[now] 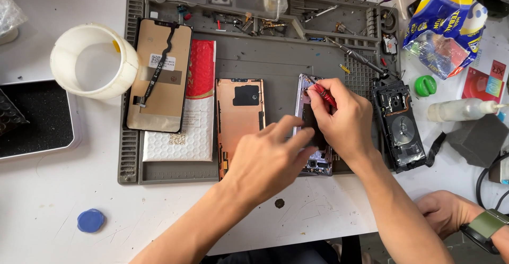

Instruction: The person is disassembling a mobile phone, removing the old screen components and preparing the frame for a new screen installation.

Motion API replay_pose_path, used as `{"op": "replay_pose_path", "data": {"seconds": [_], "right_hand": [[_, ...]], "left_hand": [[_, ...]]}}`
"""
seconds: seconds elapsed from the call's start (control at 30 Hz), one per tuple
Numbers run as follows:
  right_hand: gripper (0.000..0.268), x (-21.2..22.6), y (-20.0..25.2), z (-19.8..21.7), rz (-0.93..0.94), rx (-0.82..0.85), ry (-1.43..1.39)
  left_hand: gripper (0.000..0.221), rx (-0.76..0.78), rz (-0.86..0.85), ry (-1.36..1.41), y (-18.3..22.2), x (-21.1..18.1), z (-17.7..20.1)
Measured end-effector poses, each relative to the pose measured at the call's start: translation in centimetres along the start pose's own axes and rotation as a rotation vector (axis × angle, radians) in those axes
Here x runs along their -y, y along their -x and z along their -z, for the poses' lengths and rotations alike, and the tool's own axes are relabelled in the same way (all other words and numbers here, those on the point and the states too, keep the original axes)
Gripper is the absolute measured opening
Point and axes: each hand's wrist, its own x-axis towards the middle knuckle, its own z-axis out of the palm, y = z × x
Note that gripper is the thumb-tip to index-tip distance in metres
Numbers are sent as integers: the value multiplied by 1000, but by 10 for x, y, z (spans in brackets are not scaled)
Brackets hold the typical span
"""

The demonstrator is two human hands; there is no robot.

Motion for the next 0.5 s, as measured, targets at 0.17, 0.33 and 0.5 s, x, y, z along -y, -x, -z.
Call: {"op": "replay_pose_path", "data": {"seconds": [0.17, 0.33, 0.5], "right_hand": [[6, 1, 1, -3, 106, -66, 48], [6, 1, -4, -1, 103, -3, 92], [6, -4, -6, 1, 121, 23, 64]], "left_hand": [[15, 85, -70, -98, 5, 3, -6], [13, 107, -73, -121, 9, 4, -8], [10, 129, -73, -113, 11, 3, -6]]}}
